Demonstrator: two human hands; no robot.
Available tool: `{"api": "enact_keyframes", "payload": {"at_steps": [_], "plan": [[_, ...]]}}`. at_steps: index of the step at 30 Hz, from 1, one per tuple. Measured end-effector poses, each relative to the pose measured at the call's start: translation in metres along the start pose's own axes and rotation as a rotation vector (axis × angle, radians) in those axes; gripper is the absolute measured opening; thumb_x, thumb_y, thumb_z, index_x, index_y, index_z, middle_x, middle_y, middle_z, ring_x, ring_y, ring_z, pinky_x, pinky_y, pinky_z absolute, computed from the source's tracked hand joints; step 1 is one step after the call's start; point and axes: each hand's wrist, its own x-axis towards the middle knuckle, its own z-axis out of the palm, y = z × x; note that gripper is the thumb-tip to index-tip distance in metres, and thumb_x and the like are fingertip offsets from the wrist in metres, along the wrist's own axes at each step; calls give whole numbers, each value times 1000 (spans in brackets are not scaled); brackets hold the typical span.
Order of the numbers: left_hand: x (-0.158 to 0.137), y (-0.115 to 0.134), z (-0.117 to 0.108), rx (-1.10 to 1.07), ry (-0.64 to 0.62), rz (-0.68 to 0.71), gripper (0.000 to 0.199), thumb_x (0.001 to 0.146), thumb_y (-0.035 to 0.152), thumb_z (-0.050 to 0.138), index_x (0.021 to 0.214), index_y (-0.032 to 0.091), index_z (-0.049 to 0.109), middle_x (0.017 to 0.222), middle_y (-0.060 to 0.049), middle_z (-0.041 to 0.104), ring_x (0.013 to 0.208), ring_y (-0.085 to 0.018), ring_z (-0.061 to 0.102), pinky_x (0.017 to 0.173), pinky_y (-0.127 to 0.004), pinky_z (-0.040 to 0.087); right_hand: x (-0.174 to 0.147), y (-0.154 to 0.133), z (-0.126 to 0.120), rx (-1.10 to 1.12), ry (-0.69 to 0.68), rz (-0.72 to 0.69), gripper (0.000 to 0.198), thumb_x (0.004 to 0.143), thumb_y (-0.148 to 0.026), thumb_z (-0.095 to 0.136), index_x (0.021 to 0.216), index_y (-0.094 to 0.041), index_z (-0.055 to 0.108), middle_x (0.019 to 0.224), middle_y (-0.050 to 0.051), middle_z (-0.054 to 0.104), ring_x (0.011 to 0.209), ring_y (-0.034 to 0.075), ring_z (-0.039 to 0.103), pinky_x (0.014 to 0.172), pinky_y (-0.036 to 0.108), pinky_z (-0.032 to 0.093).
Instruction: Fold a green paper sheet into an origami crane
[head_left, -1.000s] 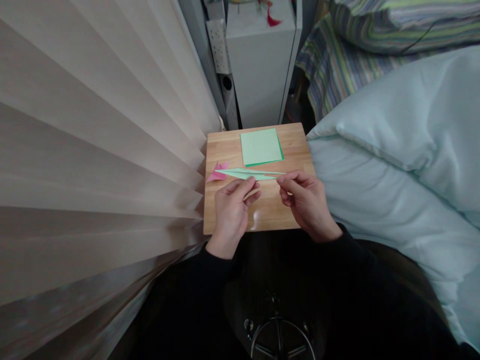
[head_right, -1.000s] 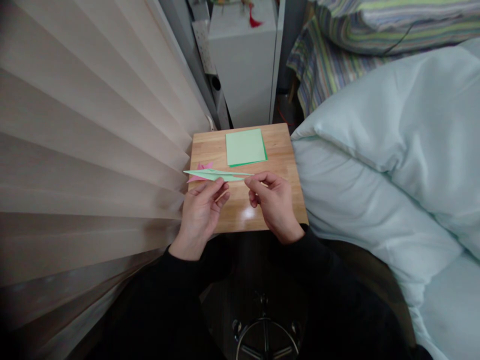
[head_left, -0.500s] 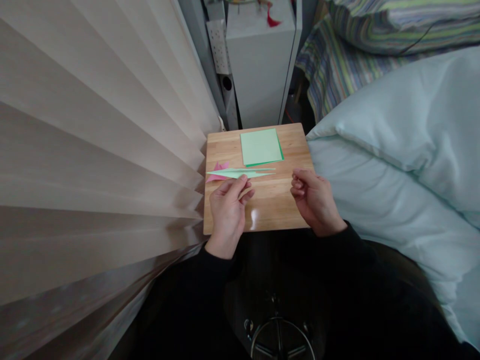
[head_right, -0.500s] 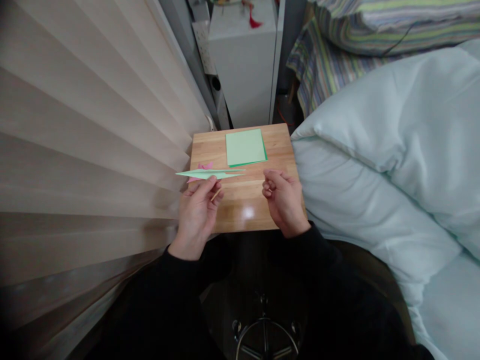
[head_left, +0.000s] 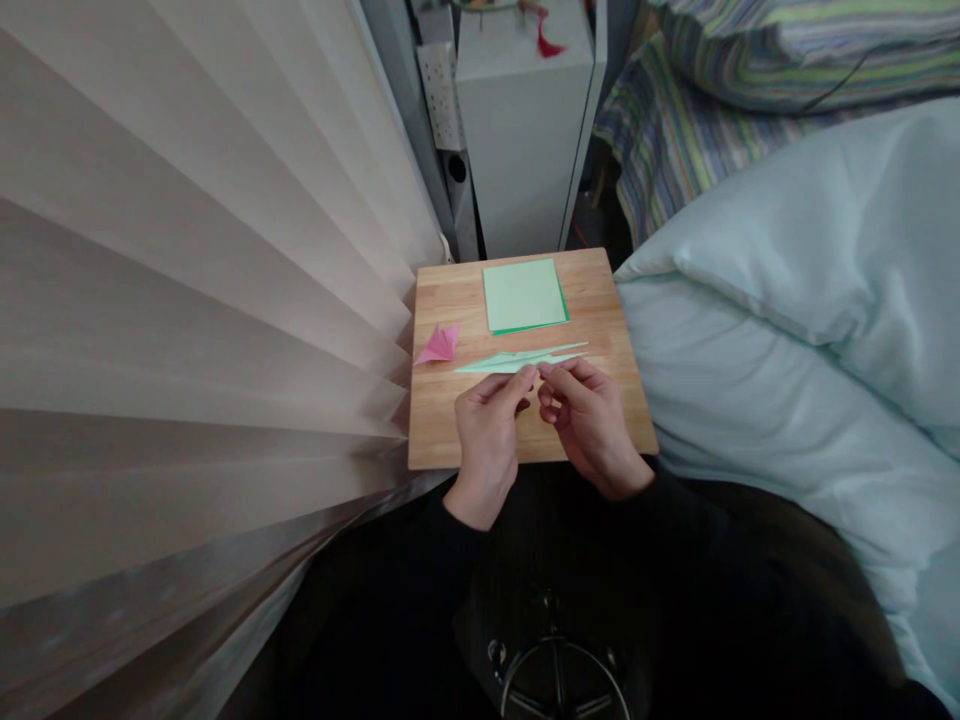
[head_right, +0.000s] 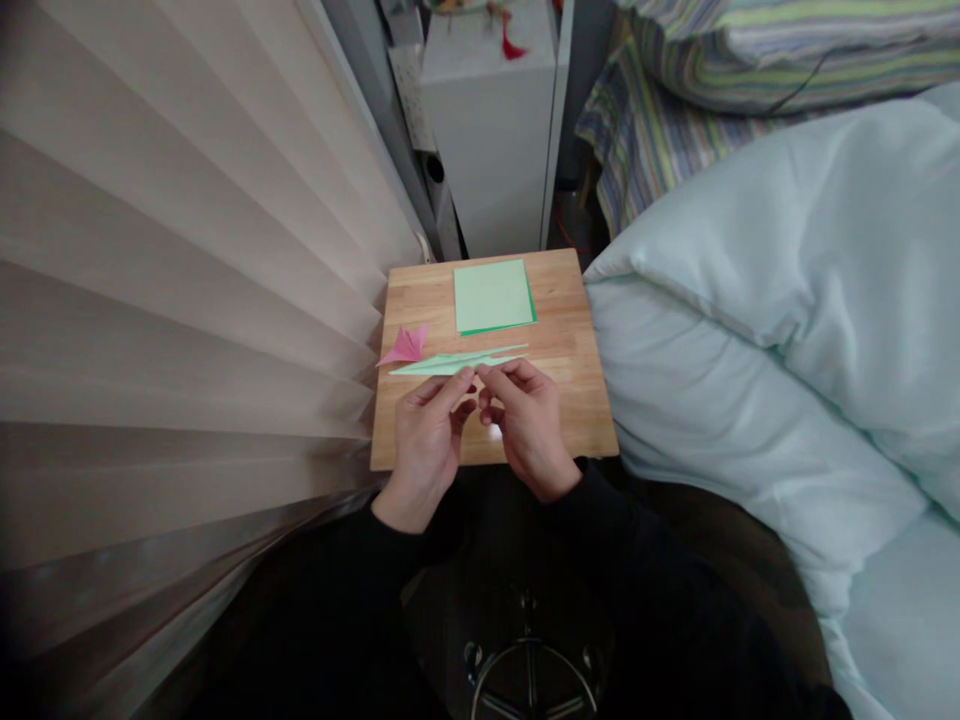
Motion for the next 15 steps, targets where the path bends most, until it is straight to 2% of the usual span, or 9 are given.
{"api": "enact_keyframes", "payload": {"at_steps": [5, 8, 15], "plan": [[1, 3, -1, -8, -49, -23, 22, 71, 35, 87, 66, 18, 75, 69, 0, 69, 63, -11, 58, 64, -26, 44, 0, -1, 0, 4, -36, 20, 26, 68, -34, 89, 69, -19, 67, 63, -4, 60, 51, 7, 49, 45, 21, 39], [4, 9, -3, -45, -4, -7, 19, 68, 31, 89, 66, 18, 75, 69, 1, 68, 64, -9, 57, 65, -24, 44, 0, -1, 1, 12, -72, 29, 23, 69, -32, 88, 71, -18, 69, 57, -5, 57, 48, 6, 46, 45, 21, 38], [14, 22, -8, -144, 118, 15, 23, 58, 25, 94, 68, 17, 75, 72, 2, 70, 68, -7, 58, 66, -20, 44, 1, 0, -2, 27, -41, 27, 25, 68, -27, 89, 67, -18, 65, 53, -7, 52, 46, 6, 43, 42, 20, 33]]}}
